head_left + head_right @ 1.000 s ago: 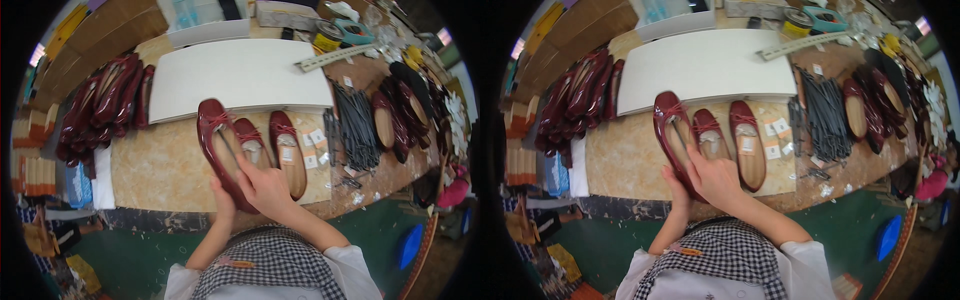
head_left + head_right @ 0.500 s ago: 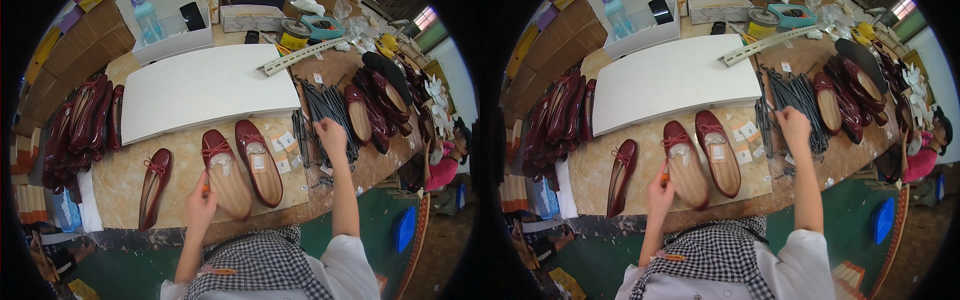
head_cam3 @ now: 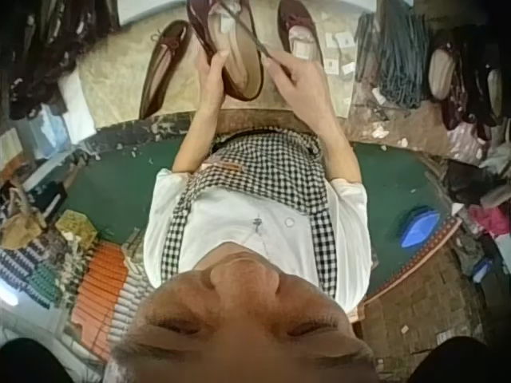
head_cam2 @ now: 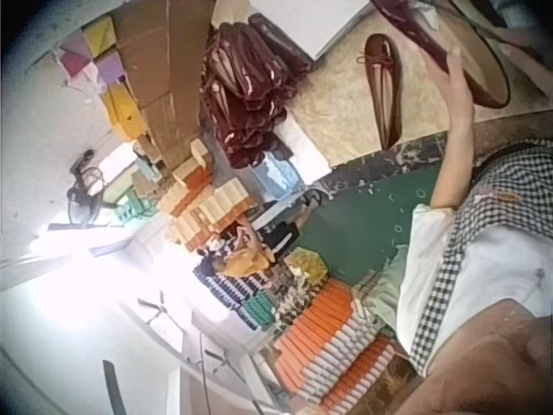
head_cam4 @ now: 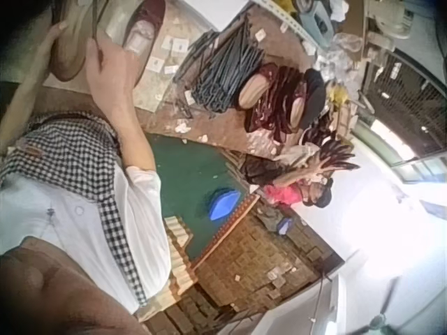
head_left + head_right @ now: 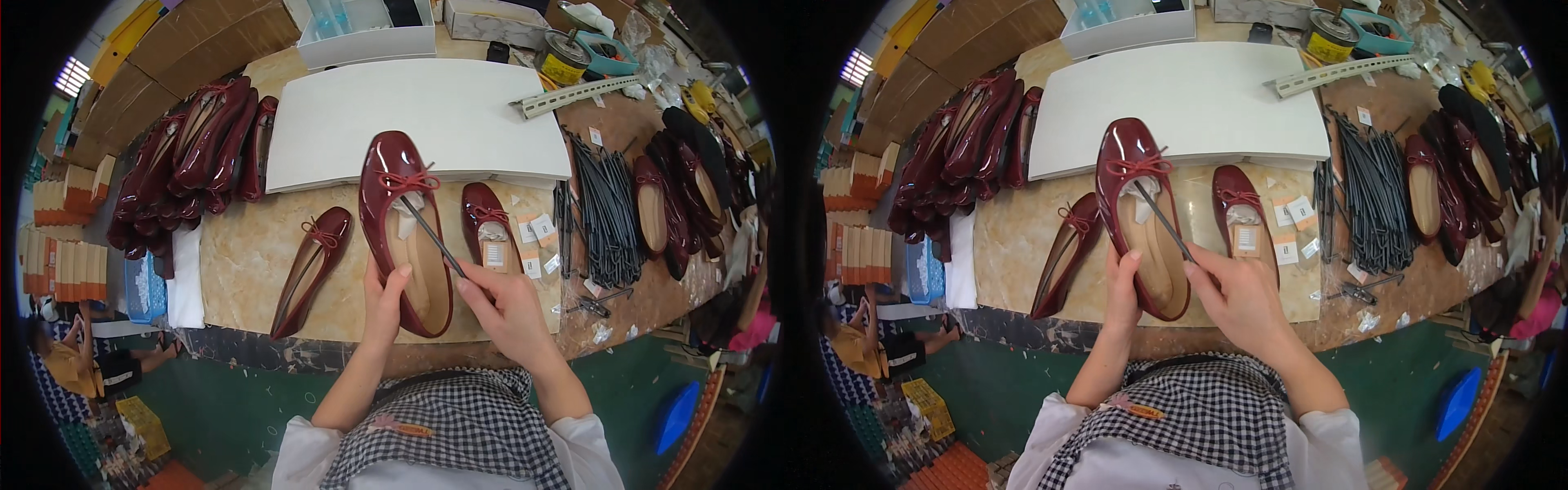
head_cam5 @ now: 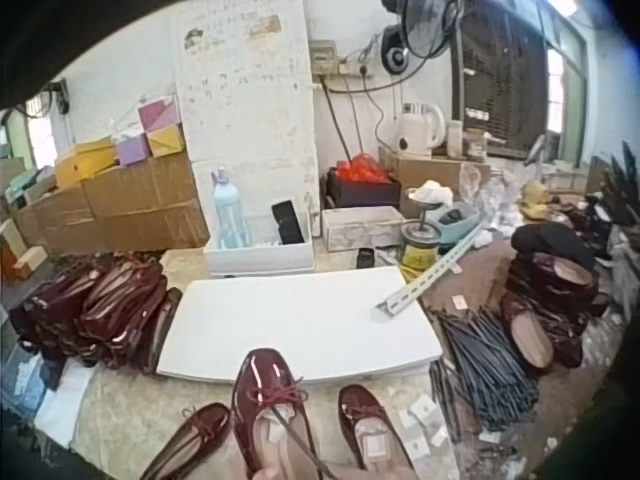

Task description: The person wipes the exterior of maroon patent leather flats with a white cloth and inserts a metal shoe tree into each shoe. The person repeats this process for multiple pairs of shoes on a cluttered workbench in a factory setting.

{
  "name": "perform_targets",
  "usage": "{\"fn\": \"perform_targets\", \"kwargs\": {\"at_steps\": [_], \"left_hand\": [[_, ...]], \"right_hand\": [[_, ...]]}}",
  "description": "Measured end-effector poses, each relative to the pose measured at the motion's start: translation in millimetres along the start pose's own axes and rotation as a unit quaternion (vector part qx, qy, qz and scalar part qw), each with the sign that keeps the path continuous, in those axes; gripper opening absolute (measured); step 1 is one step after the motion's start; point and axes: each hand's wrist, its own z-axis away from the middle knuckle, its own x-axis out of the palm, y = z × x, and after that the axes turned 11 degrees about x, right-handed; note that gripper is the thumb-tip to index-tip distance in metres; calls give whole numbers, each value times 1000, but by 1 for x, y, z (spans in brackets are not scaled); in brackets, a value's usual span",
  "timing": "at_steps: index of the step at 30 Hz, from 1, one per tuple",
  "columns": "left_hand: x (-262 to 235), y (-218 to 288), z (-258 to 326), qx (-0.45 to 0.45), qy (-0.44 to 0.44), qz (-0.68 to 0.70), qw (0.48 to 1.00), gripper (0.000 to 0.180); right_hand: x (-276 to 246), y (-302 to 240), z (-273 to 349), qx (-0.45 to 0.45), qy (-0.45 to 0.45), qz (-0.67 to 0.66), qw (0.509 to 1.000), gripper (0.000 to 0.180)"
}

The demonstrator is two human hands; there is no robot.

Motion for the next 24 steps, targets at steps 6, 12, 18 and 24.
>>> {"fn": "perform_targets", "kwargs": {"at_steps": [6,12,18,24], "left_hand": [[5,-16,13,85,17,-62,994,65],[6,-48,26,75,48,-44,995,66],[-45,-35,25,-72,49,-131,988,42],[33,17,2,95,-155,-473,862,63]], "right_hand": [[24,-4,-2,-89,118,12,989,25],[71,23,-20,-189,221,117,949,28],[-1,59,-22,-52,47,17,997,30],[-101,182,-89,135,336,351,864,25]]}}
